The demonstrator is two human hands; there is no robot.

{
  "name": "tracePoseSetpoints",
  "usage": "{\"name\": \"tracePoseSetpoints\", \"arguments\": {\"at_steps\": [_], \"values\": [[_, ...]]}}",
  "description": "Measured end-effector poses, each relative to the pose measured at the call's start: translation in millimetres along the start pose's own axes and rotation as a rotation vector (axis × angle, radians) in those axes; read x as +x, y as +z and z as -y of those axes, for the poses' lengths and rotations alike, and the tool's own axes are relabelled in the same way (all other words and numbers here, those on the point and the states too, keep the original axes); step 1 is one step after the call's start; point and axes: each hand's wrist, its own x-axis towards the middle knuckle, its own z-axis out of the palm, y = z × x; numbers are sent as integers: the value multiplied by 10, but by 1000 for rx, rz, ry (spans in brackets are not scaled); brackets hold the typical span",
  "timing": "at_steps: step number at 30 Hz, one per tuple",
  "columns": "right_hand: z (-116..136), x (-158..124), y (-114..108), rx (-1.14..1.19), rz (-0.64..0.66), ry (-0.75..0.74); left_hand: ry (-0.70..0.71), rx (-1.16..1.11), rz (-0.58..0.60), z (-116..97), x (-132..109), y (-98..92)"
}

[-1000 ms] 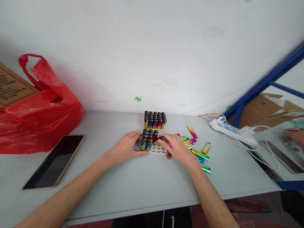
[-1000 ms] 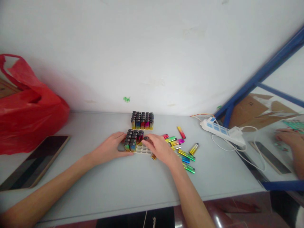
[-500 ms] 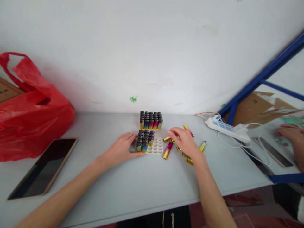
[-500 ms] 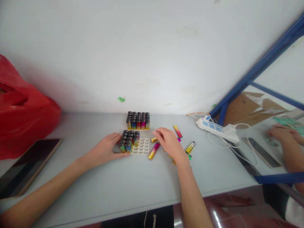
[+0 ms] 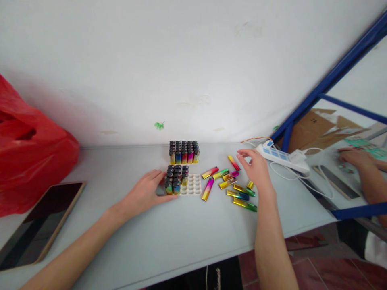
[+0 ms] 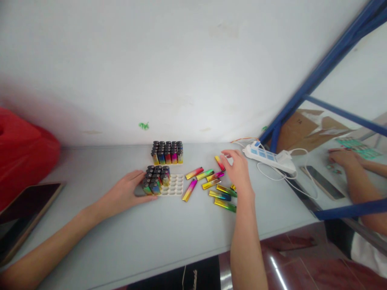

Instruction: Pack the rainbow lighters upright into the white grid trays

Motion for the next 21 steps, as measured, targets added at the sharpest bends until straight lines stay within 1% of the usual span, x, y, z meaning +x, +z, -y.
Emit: {"name": "tracePoseSetpoints", "arguments": {"at_steps": [2,4,6,8,14,16,19,21], "values": [[-25,24,-36,-43,-186,39,-1,11,0,-6,-1,-7],[-79,34,-60,-92,-314,79,3,21,7,-14,-1,-17],[-142,32,-63,-127,-354,101,9,27,10,-18,0,-23],[-192,26,-43,-132,-327,116,6,25,5,-15,0,-21],[-200,7,52,-76,-125,170,3,-3,-17,-1,-2,-6],[-189,-24,52,-27,29,168,9,-4,-13,6,-3,-5],[-202,-96,-5,86,326,124,17,3,-12,26,-6,2],[-225,-139,-65,128,445,114,22,4,-15,42,-8,9]]}}
